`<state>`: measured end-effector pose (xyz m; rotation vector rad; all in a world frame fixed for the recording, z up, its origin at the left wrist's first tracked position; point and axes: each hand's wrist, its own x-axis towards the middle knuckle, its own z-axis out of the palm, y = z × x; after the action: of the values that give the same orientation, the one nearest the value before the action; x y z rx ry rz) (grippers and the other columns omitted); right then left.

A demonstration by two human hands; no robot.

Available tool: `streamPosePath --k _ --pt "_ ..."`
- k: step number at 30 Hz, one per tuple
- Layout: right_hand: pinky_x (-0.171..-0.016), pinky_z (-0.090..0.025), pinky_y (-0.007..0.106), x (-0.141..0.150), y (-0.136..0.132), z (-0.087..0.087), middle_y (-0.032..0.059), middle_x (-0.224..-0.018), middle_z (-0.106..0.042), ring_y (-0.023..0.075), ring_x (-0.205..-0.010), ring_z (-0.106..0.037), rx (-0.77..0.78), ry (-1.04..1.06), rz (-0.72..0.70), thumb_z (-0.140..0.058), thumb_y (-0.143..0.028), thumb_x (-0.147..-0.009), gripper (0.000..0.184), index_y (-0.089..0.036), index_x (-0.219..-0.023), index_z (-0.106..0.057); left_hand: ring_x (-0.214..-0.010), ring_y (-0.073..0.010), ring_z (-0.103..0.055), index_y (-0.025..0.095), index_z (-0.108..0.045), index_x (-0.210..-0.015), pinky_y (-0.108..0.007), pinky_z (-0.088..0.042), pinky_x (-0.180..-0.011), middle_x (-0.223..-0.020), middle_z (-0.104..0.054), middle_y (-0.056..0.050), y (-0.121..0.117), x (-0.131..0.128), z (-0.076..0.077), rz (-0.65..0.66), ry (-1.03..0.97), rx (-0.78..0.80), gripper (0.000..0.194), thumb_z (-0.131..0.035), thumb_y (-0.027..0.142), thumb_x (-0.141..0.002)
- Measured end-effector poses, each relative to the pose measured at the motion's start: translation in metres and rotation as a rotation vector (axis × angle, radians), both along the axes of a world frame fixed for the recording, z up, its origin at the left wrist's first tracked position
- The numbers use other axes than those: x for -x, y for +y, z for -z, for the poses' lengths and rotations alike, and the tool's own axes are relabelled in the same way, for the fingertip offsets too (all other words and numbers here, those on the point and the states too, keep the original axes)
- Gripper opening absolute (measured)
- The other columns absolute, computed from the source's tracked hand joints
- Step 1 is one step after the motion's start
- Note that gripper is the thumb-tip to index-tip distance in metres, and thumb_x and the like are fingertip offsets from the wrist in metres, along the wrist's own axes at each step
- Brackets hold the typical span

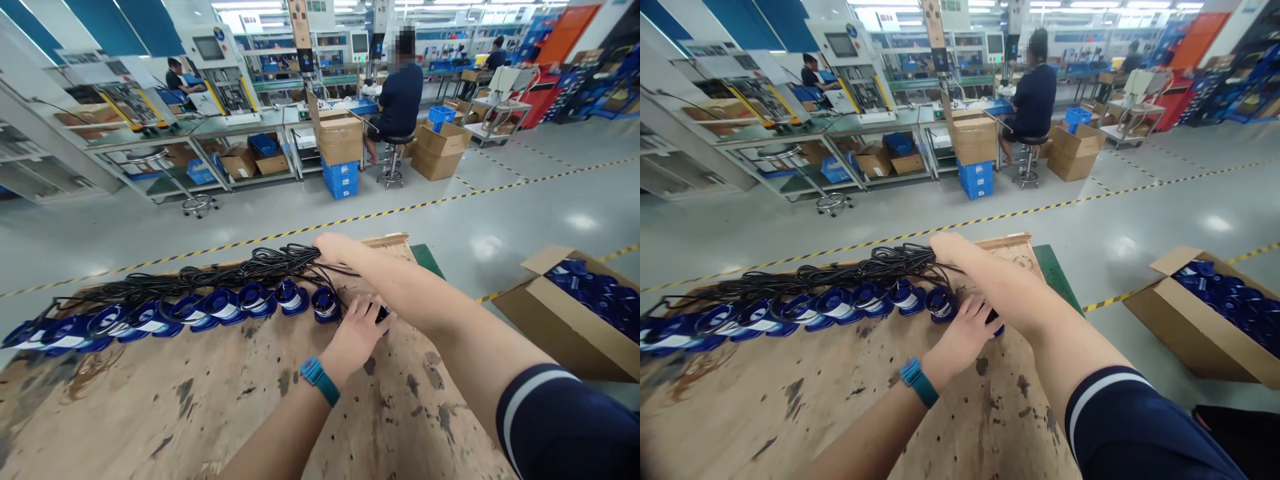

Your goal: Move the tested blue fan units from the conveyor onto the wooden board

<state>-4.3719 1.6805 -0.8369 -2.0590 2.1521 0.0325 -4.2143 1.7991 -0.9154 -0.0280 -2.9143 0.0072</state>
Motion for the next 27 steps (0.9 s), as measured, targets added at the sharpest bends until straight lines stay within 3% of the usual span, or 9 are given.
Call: streamPosePath --k 4,7,9,11,15,17,19,21,27 --pt "-0.097 -0.045 0.043 -0.01 -0.008 0.012 0.015 -0.114 -0.072 0.0284 -0.112 -0.066 0.087 0.067 -0.006 -0.061 -0.032 -0.096 0.028 -0.017 -0.12 -0.064 -0.113 -0.0341 -0.061 0.016 -0.071 -0.118 -0.054 -0.047 -0.103 -0.113 -0.068 -0.019 -0.006 0.033 0.018 -0.281 -0.013 -0.009 0.03 -0.066 0.027 -0.091" --pt "-0.105 -0.038 0.053 -0.018 -0.016 0.02 0.0154 -0.113 -0.073 0.0301 -0.111 -0.066 0.005 0.033 -0.011 -0.065 -0.045 -0.094 0.041 -0.017 -0.124 -0.062 -0.122 -0.0358 -0.058 0.011 -0.069 -0.126 -0.056 -0.043 -0.108 -0.123 -0.068 -0.021 -0.014 0.048 0.015 -0.5 0.043 -0.036 0.034 -0.053 0.019 -0.096" --pt "-0.107 -0.034 0.058 -0.018 -0.012 0.023 0.018 -0.117 -0.071 0.0338 -0.115 -0.063 -0.047 -0.017 0.029 -0.064 -0.059 -0.092 0.053 -0.015 -0.121 -0.064 -0.132 -0.0365 -0.051 0.012 -0.063 -0.134 -0.056 -0.04 -0.113 -0.137 -0.062 -0.02 -0.016 0.047 0.008 -0.557 0.052 -0.054 0.04 -0.051 0.019 -0.097" --pt "-0.106 -0.036 0.058 -0.013 0.005 0.023 0.0203 -0.122 -0.068 0.0358 -0.12 -0.06 0.039 -0.085 0.11 -0.055 -0.067 -0.094 0.061 -0.012 -0.118 -0.065 -0.139 -0.0382 -0.045 0.01 -0.057 -0.141 -0.057 -0.036 -0.115 -0.146 -0.055 -0.022 -0.019 0.034 0.002 -0.569 0.058 -0.043 0.049 -0.057 0.03 -0.096" --pt "-0.1 -0.045 0.042 0.003 0.081 0.026 0.0156 -0.118 -0.069 0.0271 -0.116 -0.062 0.351 -0.271 0.203 -0.044 -0.053 -0.104 0.049 -0.013 -0.123 -0.062 -0.147 -0.0437 -0.032 0.004 -0.04 -0.152 -0.061 -0.03 -0.118 -0.159 -0.034 -0.029 -0.035 -0.016 0.0 -0.61 0.18 0.055 0.085 -0.067 0.053 -0.088" --pt "-0.101 -0.047 0.04 0.005 0.123 0.036 0.0151 -0.121 -0.067 0.0269 -0.118 -0.061 0.388 -0.328 0.176 -0.054 -0.057 -0.099 0.053 -0.014 -0.129 -0.061 -0.148 -0.0461 -0.03 0.009 -0.039 -0.154 -0.063 -0.03 -0.116 -0.16 -0.031 -0.029 -0.052 -0.037 0.006 -0.613 0.176 0.079 0.084 -0.069 0.05 -0.087" --pt "-0.103 -0.048 0.044 0.003 0.151 0.051 0.018 -0.132 -0.06 0.0314 -0.122 -0.059 0.347 -0.34 0.159 -0.071 -0.063 -0.085 0.076 -0.016 -0.142 -0.053 -0.145 -0.0446 -0.036 0.015 -0.042 -0.153 -0.064 -0.032 -0.115 -0.159 -0.034 -0.028 -0.071 -0.046 0.013 -0.562 0.094 0.068 0.073 -0.068 0.041 -0.09" --pt "-0.102 -0.05 0.048 0.002 0.161 0.068 0.0211 -0.138 -0.054 0.0342 -0.122 -0.059 0.289 -0.344 0.174 -0.082 -0.055 -0.077 0.09 -0.016 -0.149 -0.045 -0.138 -0.0401 -0.048 0.019 -0.045 -0.152 -0.065 -0.032 -0.115 -0.157 -0.04 -0.025 -0.086 -0.045 0.02 -0.506 0.004 0.039 0.062 -0.062 0.033 -0.094" --pt "-0.108 -0.048 0.042 0.025 0.123 0.092 0.0191 -0.136 -0.053 0.028 -0.125 -0.057 0.314 -0.507 -0.016 -0.075 -0.011 -0.08 0.067 -0.013 -0.143 -0.053 -0.135 -0.0351 -0.052 0.02 -0.043 -0.153 -0.069 -0.028 -0.117 -0.157 -0.043 -0.02 -0.104 -0.026 0.024 -0.498 -0.024 0.021 0.055 -0.051 0.027 -0.098"
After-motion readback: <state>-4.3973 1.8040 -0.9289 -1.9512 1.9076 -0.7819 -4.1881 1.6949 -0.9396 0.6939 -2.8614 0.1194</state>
